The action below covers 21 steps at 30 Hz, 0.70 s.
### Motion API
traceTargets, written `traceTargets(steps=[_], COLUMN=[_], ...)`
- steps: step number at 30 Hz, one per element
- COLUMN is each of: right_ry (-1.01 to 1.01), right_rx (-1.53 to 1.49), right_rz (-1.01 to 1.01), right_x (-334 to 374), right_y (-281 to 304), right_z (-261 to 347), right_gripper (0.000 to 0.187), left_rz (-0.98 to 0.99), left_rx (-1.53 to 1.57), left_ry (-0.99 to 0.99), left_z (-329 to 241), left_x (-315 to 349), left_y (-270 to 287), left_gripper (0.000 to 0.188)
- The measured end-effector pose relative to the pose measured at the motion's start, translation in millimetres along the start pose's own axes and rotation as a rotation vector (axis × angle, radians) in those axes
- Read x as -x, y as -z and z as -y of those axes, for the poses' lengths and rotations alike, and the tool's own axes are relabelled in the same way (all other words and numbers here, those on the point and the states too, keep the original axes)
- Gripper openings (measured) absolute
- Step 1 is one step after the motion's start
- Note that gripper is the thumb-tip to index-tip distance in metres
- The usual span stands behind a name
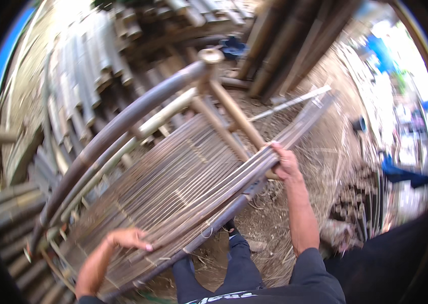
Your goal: The person arranges thin bamboo strips into a frame and then sits on the ground to tie the strips to the frame using orange string. The person repeatedly wraps and knots the string to secure the strips in place.
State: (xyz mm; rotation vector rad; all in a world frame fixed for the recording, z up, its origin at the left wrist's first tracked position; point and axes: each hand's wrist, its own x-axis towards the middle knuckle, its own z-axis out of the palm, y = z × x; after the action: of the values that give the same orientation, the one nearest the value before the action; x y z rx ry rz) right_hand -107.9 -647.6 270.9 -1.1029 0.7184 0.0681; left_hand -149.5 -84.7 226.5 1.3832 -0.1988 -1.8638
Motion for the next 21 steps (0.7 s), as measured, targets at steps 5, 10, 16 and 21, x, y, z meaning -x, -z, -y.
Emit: traceTargets(steps=[5,10,16,21], right_ry=[-0.097,-0.149,-0.167,-0.186], right_rx=[0.025,0.077,0.026,0.086], right_rz=[-0.034,-0.053,-0.064,-0.009], right_x=[30.8,35.0,34.6,37.4], right_y=[59.6,94.2,101.3,97.3], right_z=[-8.5,-3.0,18.9,28.1], right_gripper=[0.031,0.038,0.029,0.031], left_rz=[0.066,0.133,0.064,0.088], left_rx=[0.104,0.566,0.224,0.205], left_ry=[0.028,0.117,0.196,0.201], left_z=[-17.5,-0.7,-24.9,2.5], left_x=[-36.1,-67.6,-67.6,-81.1], left_y=[-77.3,-95.9,-109.3,-129.3], left_gripper=[0.036,0.047,0.049,0.041])
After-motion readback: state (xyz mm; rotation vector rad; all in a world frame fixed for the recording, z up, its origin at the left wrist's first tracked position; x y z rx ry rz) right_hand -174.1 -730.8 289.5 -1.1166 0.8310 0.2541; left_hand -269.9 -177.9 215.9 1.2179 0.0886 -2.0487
